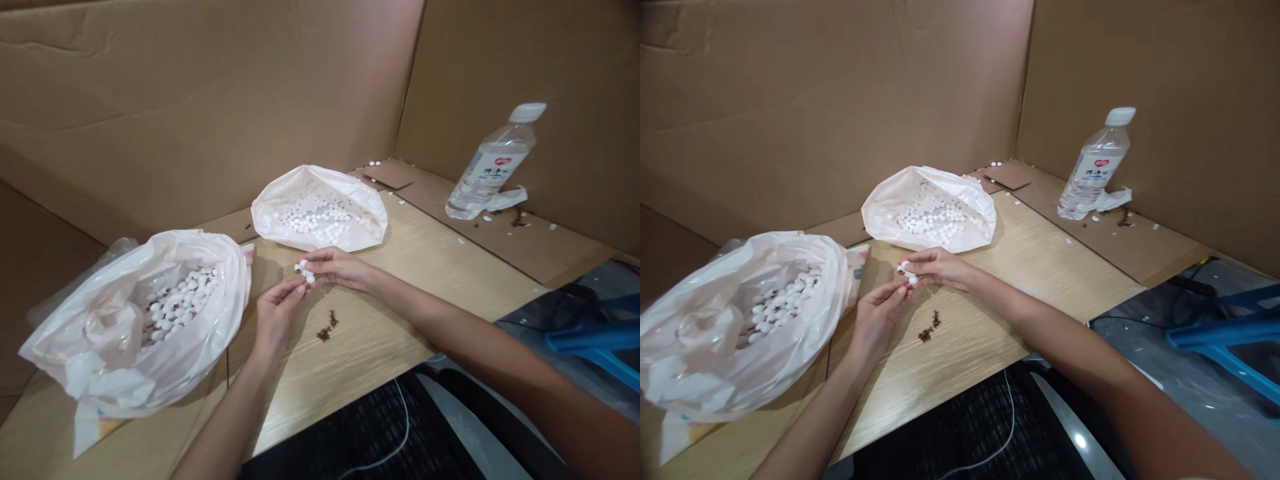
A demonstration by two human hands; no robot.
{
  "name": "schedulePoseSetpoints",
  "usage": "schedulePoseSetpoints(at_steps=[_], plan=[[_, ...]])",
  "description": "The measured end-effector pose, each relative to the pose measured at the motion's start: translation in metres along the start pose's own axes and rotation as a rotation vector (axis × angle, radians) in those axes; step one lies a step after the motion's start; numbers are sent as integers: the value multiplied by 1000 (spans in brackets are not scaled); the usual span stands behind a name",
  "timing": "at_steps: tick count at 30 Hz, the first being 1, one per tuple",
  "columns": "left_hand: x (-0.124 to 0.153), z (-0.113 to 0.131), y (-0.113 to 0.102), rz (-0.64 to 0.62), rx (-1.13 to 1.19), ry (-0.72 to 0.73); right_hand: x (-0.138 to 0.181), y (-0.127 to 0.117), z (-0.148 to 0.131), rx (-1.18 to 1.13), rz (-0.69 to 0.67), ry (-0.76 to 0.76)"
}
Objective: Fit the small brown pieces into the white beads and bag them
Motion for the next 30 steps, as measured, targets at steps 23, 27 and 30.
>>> schedulePoseSetpoints(at_steps=[23, 27, 30], plan=[[-1, -2, -2, 1, 140, -35, 2, 4, 4, 0, -10, 46], [1, 9, -4, 8, -8, 85, 3, 4, 7, 17, -17, 68], [5, 26, -5, 26, -193, 249, 4, 4, 8, 29, -20, 80]])
Point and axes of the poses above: each hand's wrist, its own x-axis away from the middle knuckle, its own y-axis out of the palm, z = x × y, the point moved 10 cm from there along -x, towards the middle knuckle, and after that the axes turned 9 degrees about -x, right-handed, at the moved point
